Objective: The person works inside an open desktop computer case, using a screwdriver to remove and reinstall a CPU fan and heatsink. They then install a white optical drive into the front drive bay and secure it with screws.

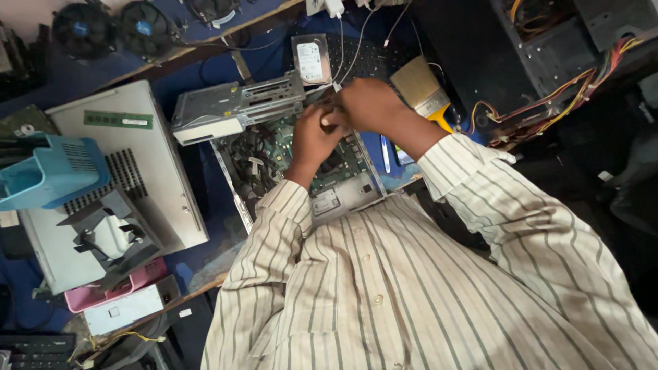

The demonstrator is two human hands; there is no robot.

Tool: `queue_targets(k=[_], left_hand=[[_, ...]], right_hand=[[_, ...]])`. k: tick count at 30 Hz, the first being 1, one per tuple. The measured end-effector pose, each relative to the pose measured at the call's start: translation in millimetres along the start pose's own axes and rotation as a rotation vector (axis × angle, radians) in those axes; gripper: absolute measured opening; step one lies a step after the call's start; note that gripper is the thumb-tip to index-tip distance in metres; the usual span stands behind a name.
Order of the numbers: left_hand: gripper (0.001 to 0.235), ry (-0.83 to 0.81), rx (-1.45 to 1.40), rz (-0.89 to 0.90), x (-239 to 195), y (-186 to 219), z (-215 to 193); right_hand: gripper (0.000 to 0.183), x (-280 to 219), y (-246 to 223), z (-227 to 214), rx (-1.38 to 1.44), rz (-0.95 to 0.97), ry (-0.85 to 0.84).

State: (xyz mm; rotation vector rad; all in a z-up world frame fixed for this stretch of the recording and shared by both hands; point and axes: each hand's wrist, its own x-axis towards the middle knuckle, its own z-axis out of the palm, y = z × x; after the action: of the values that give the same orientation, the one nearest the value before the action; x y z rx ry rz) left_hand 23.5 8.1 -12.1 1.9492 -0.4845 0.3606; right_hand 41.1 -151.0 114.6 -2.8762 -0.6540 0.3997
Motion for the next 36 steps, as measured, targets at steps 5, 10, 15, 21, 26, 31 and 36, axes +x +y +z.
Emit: queue_targets(k=[5,10,15,21,26,31,36], left_hand=[[0.062,-0.064,-0.309,-0.192,3,0,-11],[0.057,-0.148,-0.191,-0.136,6,0,-16],[0.043,-0.104,-0.044,0.026,1,2,-8],[0.051,-0.022,-0.146,-0.133,0,4,3],[0.07,-0.007,-0.18,-0.024,2,0,0],[0.054,-0.06,-0.066,-0.069,-7,-5,4],[0.045,0.055,0.054,0.055,-10,-9,9]], right_hand=[[0.049,-6,1,-6,0.204,-0.376,0.161],[0.038,-6,-1,-8,0.151,-0.231,0.05],[0.038,-10,-12,-12,0.021,-0.184,0.069],[0.041,-11,-12,-10,0.036,-0.193,0.086],[0.044,-8,1,-2,0.101,-0.351,0.105],[0.038,-6,1,4,0.132,-0.208,0.107],[0.044,-6,-9,3,-0.057,-0.105,0.162]])
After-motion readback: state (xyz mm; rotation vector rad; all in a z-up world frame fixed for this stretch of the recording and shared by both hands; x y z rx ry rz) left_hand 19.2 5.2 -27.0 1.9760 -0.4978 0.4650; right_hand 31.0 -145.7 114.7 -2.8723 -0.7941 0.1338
